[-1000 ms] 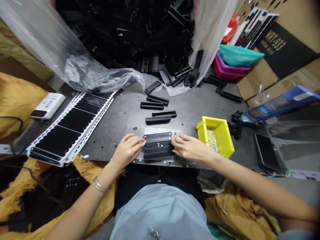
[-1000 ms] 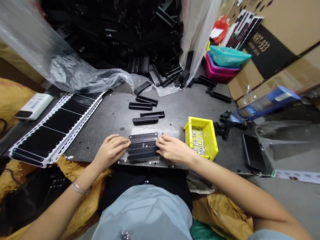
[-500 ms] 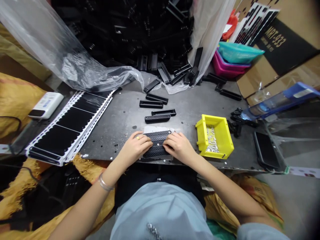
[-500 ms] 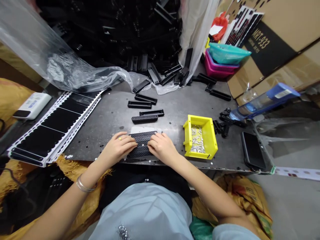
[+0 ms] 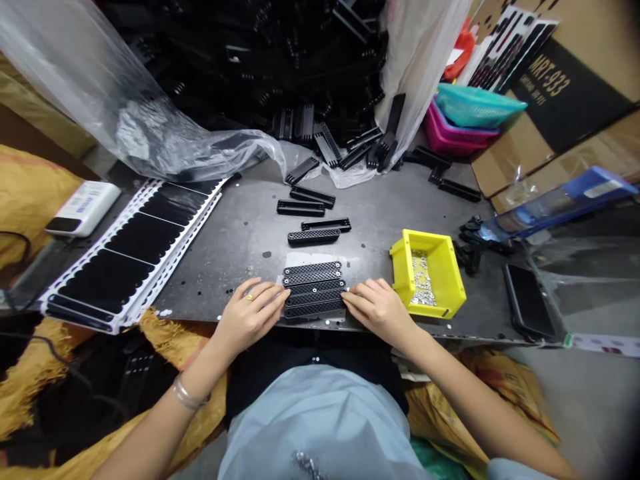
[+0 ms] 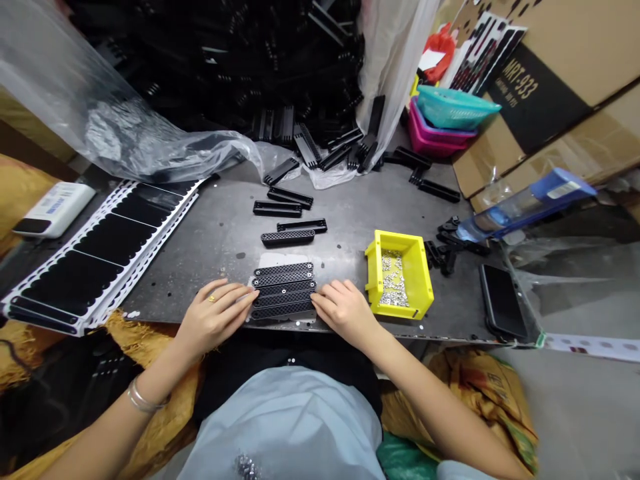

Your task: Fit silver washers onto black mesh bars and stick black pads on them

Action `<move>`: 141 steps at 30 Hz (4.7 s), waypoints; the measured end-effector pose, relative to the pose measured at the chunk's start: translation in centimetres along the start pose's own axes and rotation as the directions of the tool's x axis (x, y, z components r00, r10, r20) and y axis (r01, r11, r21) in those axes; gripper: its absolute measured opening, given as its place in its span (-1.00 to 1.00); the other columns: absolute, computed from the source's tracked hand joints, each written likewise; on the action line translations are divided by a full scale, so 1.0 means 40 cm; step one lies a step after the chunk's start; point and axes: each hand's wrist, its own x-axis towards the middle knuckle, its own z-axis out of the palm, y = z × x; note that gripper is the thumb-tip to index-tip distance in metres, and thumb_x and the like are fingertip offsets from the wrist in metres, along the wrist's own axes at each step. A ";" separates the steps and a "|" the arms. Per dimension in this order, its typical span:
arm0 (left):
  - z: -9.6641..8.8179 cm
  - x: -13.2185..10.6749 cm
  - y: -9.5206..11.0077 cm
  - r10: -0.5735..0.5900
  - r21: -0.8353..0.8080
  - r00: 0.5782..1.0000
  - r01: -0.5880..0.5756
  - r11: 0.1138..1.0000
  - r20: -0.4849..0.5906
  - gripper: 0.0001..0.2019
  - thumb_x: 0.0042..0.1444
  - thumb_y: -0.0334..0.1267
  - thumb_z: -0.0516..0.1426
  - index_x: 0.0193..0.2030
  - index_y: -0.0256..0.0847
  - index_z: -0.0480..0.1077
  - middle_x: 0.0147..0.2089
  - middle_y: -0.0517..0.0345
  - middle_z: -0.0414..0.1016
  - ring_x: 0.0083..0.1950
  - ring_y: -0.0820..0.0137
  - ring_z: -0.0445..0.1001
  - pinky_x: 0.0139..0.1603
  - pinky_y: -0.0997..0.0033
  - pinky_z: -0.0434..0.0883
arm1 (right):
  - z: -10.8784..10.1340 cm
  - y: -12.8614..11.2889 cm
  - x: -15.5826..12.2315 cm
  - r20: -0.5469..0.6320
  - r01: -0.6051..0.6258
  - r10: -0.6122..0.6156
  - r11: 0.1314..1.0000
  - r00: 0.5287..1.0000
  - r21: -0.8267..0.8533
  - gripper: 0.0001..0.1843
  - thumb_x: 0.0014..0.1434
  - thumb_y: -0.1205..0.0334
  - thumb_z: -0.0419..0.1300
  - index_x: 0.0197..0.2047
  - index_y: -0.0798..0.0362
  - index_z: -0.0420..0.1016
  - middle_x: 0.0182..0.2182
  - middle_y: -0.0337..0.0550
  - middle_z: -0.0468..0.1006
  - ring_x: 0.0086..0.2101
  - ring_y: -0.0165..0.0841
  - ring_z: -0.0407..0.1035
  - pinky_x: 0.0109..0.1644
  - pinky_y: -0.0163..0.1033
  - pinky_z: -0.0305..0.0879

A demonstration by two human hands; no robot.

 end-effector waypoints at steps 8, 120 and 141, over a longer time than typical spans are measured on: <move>-0.006 -0.002 0.006 0.011 0.066 0.999 -0.013 0.998 0.032 -0.65 0.31 -0.38 0.20 0.21 -0.19 0.47 0.07 0.09 0.69 0.06 0.24 0.61 0.28 0.08 0.37 | -0.008 -0.059 0.010 0.019 -0.079 0.081 0.995 0.997 -0.056 -0.79 0.44 0.32 0.14 -0.07 0.18 0.61 -0.29 -0.01 0.63 -0.27 -0.24 0.37 -0.20 -0.10 0.13; 0.063 0.016 0.103 -0.157 -0.199 0.984 0.138 0.970 -0.087 -0.69 0.32 -0.30 0.26 0.19 -0.09 0.49 0.07 0.15 0.69 0.21 0.22 0.57 0.41 0.06 0.23 | 0.064 -0.110 0.032 -0.046 -0.214 0.248 0.905 0.968 0.368 -0.82 0.44 0.27 0.18 0.01 0.04 0.59 -0.21 -0.06 0.57 -0.19 -0.28 0.45 -0.07 -0.16 0.50; 0.066 -0.082 0.122 -0.419 -0.295 0.892 0.360 0.885 -0.168 -0.73 0.30 -0.43 0.24 0.05 0.00 0.53 -0.01 0.12 0.70 0.06 0.28 0.64 0.18 0.10 0.41 | 0.018 -0.093 -0.060 -0.015 -0.215 0.216 0.975 0.976 0.060 -0.75 0.45 0.36 0.12 0.10 0.10 0.57 -0.25 -0.03 0.62 -0.31 -0.28 0.39 -0.25 -0.14 0.29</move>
